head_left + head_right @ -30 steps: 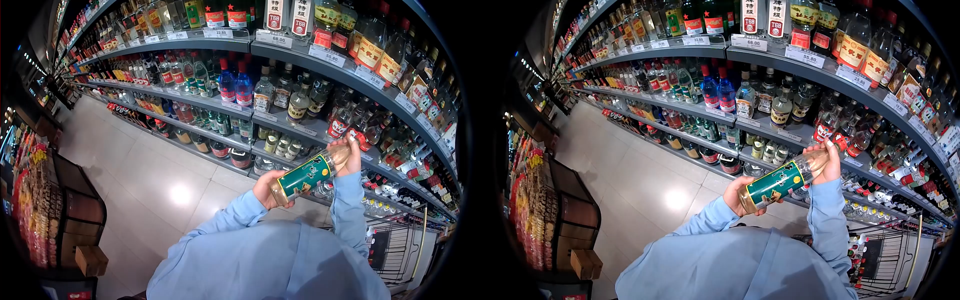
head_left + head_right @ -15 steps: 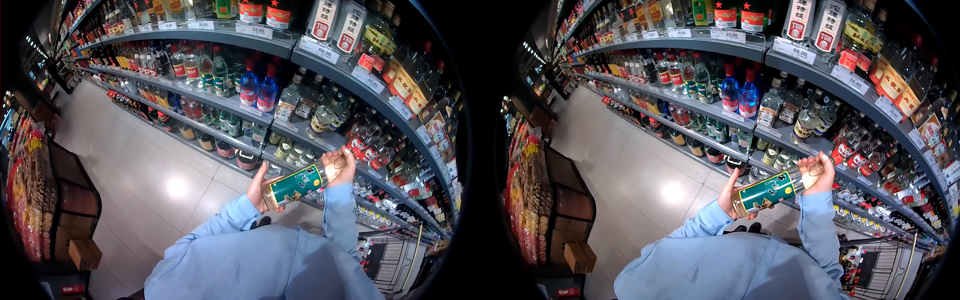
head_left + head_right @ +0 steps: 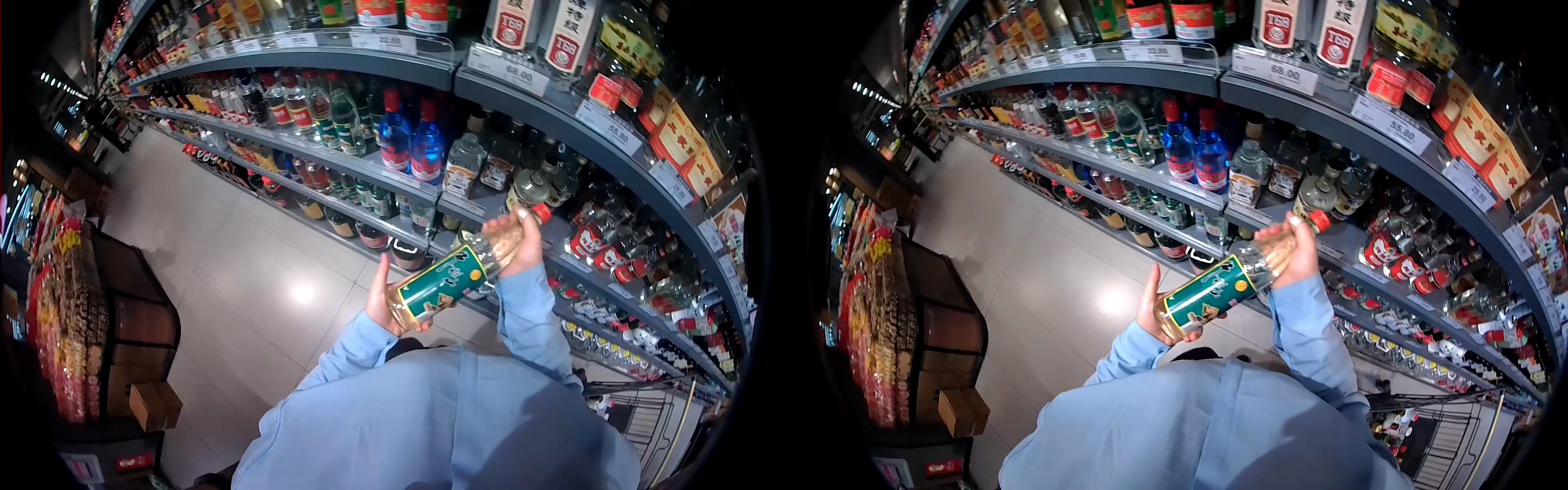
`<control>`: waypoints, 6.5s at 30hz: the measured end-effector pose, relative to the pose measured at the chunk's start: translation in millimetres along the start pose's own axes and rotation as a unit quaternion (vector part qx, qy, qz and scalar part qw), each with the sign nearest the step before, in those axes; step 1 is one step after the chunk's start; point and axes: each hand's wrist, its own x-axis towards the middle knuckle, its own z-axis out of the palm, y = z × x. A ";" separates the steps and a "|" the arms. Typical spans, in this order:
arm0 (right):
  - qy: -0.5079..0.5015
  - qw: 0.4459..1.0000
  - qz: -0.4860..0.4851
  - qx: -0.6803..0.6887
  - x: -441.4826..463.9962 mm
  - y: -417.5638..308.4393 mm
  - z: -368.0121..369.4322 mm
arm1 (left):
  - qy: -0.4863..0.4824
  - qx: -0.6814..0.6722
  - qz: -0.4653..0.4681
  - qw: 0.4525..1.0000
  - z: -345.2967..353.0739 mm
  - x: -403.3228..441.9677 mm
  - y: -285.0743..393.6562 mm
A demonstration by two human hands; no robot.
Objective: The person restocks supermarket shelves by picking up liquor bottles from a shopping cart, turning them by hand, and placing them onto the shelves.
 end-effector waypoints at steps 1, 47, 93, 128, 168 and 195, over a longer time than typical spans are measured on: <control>-0.010 1.000 -0.005 -0.003 3.2 4.7 5.1 | -0.036 -0.004 0.008 0.999 -4.0 0.8 3.3; -0.259 0.692 -0.369 -0.564 216.7 196.6 200.1 | -0.076 -0.169 0.013 0.983 -146.0 101.8 285.1; -0.050 0.810 -0.461 -0.360 258.0 194.8 197.7 | 0.015 -0.086 0.033 0.996 -147.2 89.1 287.4; 0.130 0.886 -0.148 -0.419 74.4 216.8 29.3 | 0.189 0.107 -0.048 0.975 -220.5 26.0 285.9; -0.124 0.275 -0.390 -0.870 273.3 179.2 267.3 | 0.113 0.170 0.124 0.971 -170.7 73.9 318.9; -0.137 0.230 -0.462 -0.846 289.4 220.4 293.1 | 0.156 0.058 0.218 0.962 -177.6 65.2 345.3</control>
